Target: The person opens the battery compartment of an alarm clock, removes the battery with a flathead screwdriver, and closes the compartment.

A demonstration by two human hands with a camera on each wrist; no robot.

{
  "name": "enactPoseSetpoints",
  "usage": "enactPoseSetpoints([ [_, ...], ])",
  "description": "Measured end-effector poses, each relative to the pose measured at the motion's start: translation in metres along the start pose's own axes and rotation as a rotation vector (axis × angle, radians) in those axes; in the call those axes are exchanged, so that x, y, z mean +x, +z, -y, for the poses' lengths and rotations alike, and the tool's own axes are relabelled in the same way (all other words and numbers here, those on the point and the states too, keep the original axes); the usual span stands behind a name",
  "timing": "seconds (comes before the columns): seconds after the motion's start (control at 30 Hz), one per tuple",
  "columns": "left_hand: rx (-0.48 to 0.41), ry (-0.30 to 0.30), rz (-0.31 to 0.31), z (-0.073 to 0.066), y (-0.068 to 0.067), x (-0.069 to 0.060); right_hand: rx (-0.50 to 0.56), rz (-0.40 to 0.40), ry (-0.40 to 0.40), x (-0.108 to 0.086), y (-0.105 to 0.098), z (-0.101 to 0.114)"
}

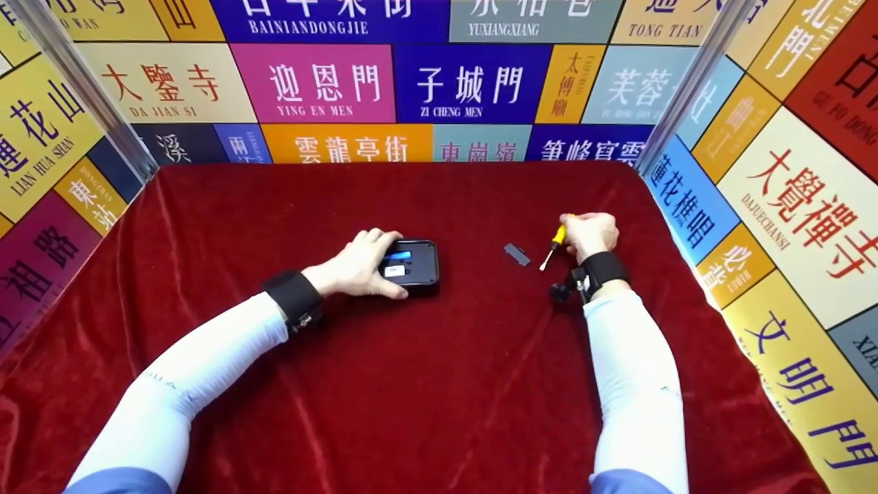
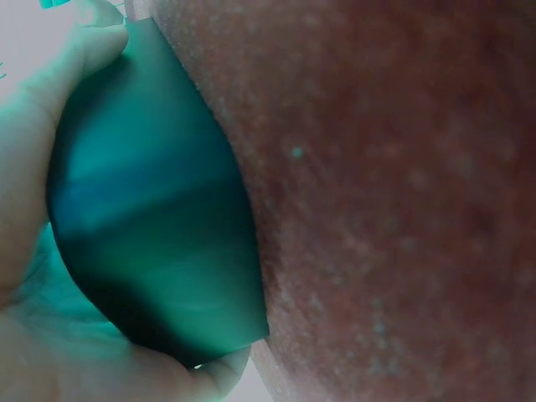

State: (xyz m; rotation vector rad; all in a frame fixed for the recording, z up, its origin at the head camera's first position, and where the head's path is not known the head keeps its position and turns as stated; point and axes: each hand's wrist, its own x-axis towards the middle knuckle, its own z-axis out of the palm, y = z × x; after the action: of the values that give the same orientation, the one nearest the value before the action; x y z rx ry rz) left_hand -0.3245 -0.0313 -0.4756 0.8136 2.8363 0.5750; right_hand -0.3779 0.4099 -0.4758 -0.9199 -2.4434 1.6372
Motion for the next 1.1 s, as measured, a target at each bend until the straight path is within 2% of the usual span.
enactPoseSetpoints([
  [0.37, 0.006, -0.006, -0.001, -0.001, 0.0, 0.0, -0.163, 0.021, -0.052, 0.001, -0.002, -0.003],
  [0.6, -0.002, -0.001, -0.006, 0.0, 0.001, 0.0, -0.205, 0.001, -0.107, -0.004, -0.004, -0.004],
  [0.73, 0.007, 0.001, -0.003, 0.001, 0.003, 0.001, -0.272, -0.013, -0.125, -0.008, -0.005, -0.003],
  [0.97, 0.009, 0.001, -0.008, 0.001, 0.003, 0.001, -0.307, 0.011, -0.154, -0.014, -0.008, 0.003],
  [1.1, 0.011, 0.002, -0.012, 0.001, 0.001, 0.0, -0.403, -0.001, -0.189, -0.009, -0.01, 0.006],
])
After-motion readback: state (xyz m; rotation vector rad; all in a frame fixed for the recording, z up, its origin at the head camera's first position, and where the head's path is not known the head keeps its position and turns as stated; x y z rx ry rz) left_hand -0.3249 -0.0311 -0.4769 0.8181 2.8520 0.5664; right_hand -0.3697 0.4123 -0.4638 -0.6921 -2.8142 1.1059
